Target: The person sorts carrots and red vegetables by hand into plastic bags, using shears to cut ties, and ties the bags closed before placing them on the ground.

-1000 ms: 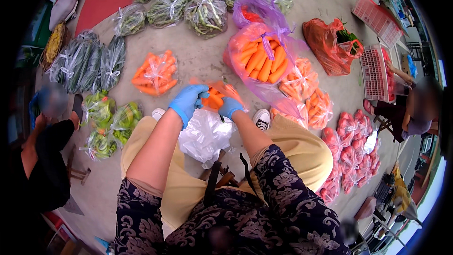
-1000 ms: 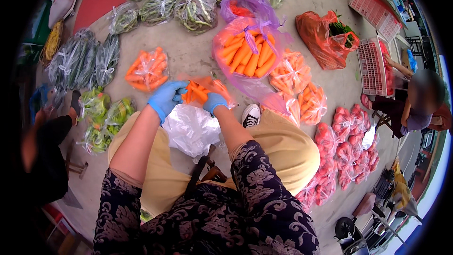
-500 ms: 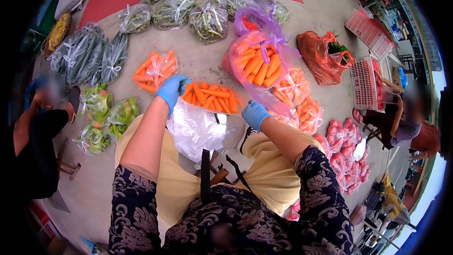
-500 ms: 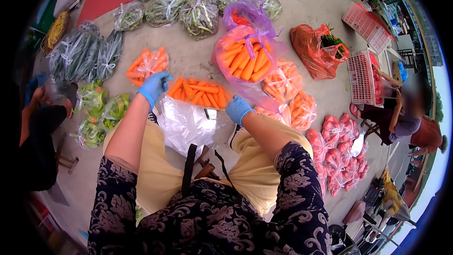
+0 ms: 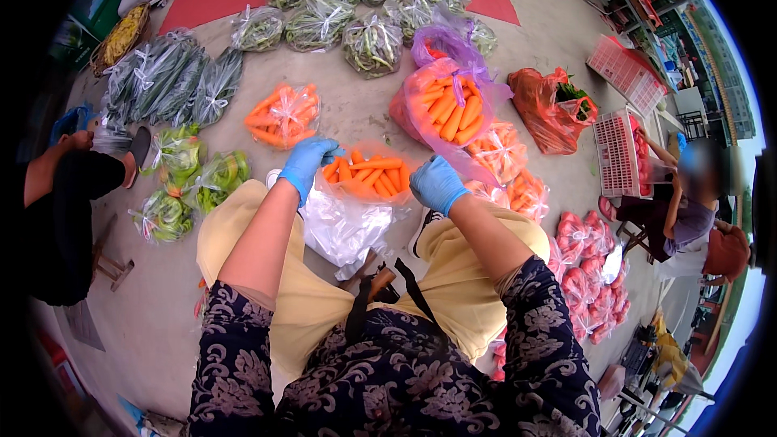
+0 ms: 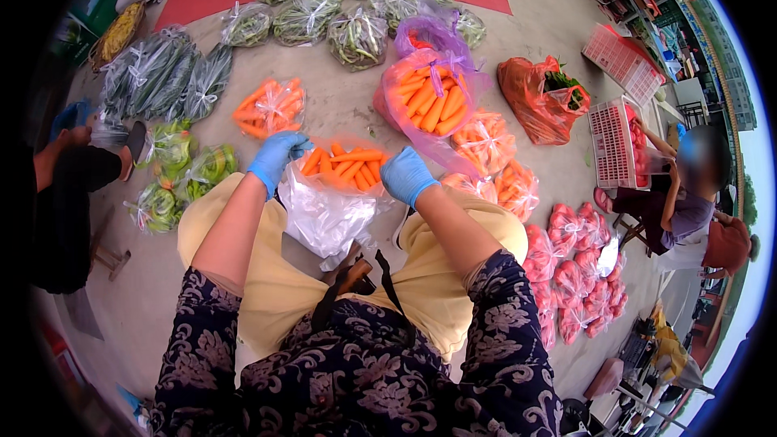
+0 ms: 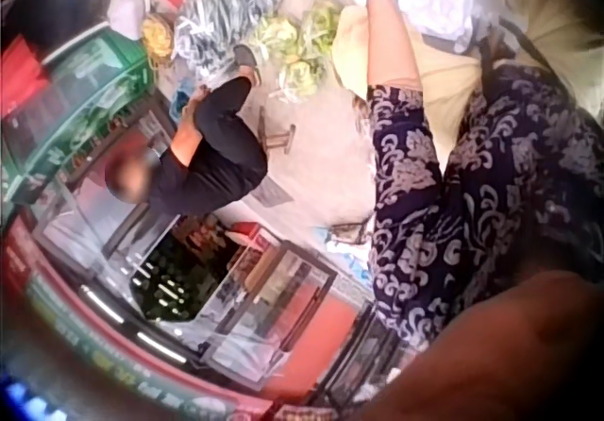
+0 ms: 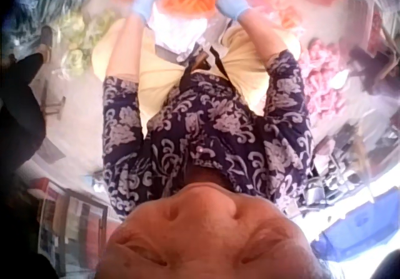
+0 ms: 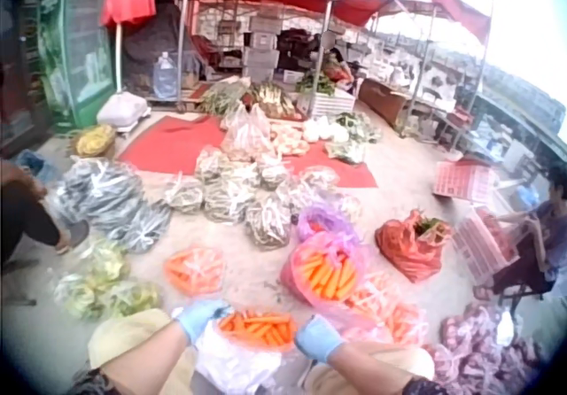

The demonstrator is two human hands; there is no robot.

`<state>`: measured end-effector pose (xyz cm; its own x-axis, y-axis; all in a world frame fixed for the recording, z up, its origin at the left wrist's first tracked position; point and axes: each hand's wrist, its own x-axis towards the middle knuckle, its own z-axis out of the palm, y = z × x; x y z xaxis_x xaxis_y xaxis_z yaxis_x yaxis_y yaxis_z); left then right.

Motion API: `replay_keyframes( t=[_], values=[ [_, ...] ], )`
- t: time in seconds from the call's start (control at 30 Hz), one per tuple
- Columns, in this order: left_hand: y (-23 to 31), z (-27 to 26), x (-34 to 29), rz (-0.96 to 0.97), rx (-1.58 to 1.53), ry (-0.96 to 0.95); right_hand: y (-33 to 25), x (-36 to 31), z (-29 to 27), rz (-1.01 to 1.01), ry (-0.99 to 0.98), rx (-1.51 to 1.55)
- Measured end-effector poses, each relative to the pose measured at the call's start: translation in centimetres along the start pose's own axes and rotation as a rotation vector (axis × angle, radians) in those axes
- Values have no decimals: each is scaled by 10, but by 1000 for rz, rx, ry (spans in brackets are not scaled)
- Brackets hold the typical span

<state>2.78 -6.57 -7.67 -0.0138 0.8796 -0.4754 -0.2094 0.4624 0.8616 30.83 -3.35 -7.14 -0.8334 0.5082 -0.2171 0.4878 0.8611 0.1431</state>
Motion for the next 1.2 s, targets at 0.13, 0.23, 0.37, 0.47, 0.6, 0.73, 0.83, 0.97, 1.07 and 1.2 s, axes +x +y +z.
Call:
replay_keyframes(
  t=[0.13,0.23,0.37,0.47,0.6,0.73,0.83,0.97,1.07,1.2],
  values=[
    [5,19,-26,-50,-144,28,-18,27,-26,63,171,181],
    [-25,35,-35,-145,-203,26,-38,50,-22,127,332,306],
    [-85,33,-47,-164,-341,102,-62,49,9,240,289,383],
    [-93,17,-48,-222,-381,228,-57,33,46,271,57,350],
    [-70,24,-48,-180,-357,258,-41,18,50,401,126,447],
    [-33,39,-36,-84,-271,177,-18,19,34,506,266,426],
    [-4,52,-23,-14,-308,43,1,15,25,528,242,458],
    [-34,58,14,-134,-309,126,16,9,52,421,88,525],
    [-42,60,23,-224,-264,306,25,13,60,552,194,680],
    [-33,56,27,-189,-278,291,72,31,52,857,701,640]
  ],
)
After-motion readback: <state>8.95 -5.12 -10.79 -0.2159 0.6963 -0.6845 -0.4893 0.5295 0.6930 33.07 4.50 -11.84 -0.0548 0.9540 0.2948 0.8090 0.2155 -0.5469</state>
